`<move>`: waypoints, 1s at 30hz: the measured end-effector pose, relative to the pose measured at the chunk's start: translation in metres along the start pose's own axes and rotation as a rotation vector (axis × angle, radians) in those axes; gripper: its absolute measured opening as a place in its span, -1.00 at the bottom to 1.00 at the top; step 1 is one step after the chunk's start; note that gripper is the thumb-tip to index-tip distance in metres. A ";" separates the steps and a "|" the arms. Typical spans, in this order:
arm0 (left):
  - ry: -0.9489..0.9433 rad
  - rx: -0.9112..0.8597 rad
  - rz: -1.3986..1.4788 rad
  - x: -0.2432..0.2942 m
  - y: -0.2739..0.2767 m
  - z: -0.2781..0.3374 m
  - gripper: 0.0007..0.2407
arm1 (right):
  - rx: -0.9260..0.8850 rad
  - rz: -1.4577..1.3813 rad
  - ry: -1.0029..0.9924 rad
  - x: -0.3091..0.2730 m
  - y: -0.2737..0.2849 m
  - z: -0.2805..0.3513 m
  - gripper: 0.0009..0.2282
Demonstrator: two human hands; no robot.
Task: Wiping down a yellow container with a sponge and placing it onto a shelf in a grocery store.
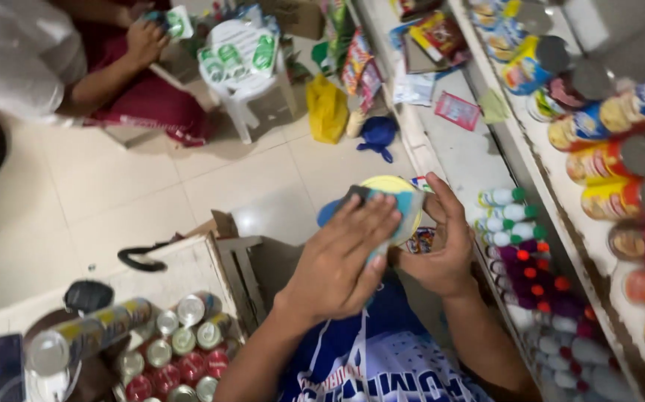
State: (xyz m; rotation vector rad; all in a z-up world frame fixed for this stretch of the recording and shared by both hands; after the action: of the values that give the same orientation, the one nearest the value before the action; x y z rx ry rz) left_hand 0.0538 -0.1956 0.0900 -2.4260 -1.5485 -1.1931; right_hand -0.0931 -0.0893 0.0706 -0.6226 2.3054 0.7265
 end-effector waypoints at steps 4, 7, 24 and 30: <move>-0.024 -0.080 0.112 -0.005 0.001 0.006 -0.64 | 0.118 0.074 -0.037 -0.001 -0.003 0.016 -0.22; 0.005 -0.095 0.099 -0.008 0.005 0.005 -0.63 | 0.151 0.075 -0.095 -0.004 -0.011 0.035 -0.23; 0.152 -0.004 -0.084 -0.012 0.037 0.020 -0.63 | -0.043 -0.196 -0.075 -0.004 -0.046 0.027 -0.09; 0.085 -0.023 -0.045 -0.001 0.029 0.017 -0.62 | -0.057 -0.145 -0.066 0.014 -0.032 0.014 -0.08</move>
State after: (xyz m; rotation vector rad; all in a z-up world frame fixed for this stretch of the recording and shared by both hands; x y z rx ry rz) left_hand 0.0862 -0.2041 0.0877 -2.3321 -1.5827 -1.3108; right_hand -0.0779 -0.1074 0.0411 -0.7720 2.1604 0.7344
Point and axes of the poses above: each hand's wrist, its own z-axis away from the middle knuckle, its own y-axis out of the back of the hand, x = y × z, the point moved 1 cm from there along -z, towards the middle knuckle, and after that the axes turned 3 degrees about x, right-handed, at the moved point
